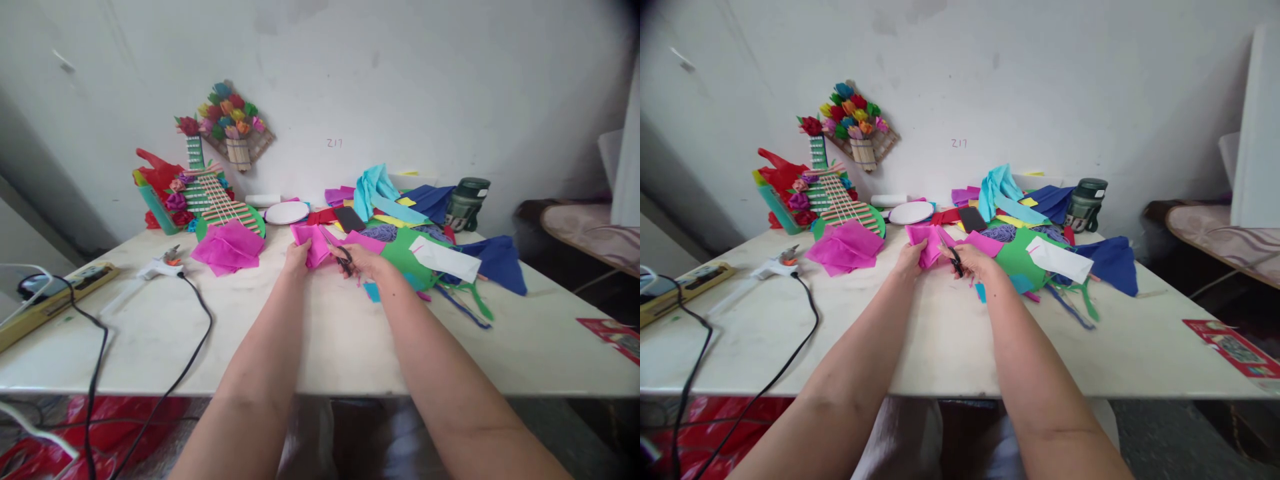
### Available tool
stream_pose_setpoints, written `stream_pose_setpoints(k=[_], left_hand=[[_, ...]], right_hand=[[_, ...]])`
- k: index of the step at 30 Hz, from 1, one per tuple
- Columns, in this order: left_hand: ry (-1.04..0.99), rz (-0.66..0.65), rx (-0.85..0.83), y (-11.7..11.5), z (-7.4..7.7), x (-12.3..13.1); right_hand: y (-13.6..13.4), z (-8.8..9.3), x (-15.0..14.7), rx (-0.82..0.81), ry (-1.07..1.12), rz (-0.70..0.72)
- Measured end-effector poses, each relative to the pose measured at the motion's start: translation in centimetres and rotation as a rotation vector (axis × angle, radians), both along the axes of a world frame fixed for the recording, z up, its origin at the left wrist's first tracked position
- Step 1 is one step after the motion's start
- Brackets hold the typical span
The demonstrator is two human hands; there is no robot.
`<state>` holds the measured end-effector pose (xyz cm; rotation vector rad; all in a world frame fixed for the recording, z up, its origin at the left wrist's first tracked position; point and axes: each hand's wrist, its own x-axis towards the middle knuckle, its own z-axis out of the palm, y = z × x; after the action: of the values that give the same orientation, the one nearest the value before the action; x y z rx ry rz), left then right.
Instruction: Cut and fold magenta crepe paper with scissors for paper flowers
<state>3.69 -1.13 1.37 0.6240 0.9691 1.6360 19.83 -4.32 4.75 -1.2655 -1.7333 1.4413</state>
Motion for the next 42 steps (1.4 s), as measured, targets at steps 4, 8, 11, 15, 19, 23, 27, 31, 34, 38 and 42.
stream_pose_setpoints(k=[4,8,11,15,19,23,27,31,34,38,42], left_hand=[[0.019,-0.005,0.006,-0.1,0.0,-0.1],[0.015,-0.004,0.012,-0.3,0.1,-0.1],[0.008,-0.005,0.011,-0.2,0.1,-0.2],[0.002,-0.031,0.033,-0.1,-0.1,-0.3],[-0.012,-0.032,0.037,0.0,-0.1,-0.4],[-0.019,-0.018,0.035,-0.1,0.0,-0.4],[-0.014,-0.009,0.028,-0.2,0.1,-0.4],[-0.013,-0.003,0.013,-0.3,0.2,-0.3],[-0.012,-0.002,0.014,-0.3,0.3,-0.3],[-0.011,0.012,-0.006,-0.2,0.3,-0.3],[-0.01,0.023,-0.005,-0.1,0.3,-0.3]], right_hand=[[-0.2,0.2,-0.1,0.017,-0.016,-0.01],[-0.3,0.3,-0.2,0.027,-0.019,-0.019],[-0.2,0.2,-0.3,0.037,-0.003,-0.022],[-0.2,0.0,-0.6,0.049,0.007,-0.037],[-0.2,0.0,-0.7,0.063,-0.009,-0.054],[-0.2,-0.1,-0.8,0.071,-0.002,-0.057],[0.0,-0.2,-0.8,0.081,-0.004,-0.059],[-0.1,-0.1,-0.9,0.096,-0.016,-0.054],[-0.2,0.0,-1.0,0.09,-0.016,-0.06],[-0.3,0.1,-1.1,0.087,-0.021,-0.078],[-0.3,0.1,-1.3,0.097,-0.013,-0.09]])
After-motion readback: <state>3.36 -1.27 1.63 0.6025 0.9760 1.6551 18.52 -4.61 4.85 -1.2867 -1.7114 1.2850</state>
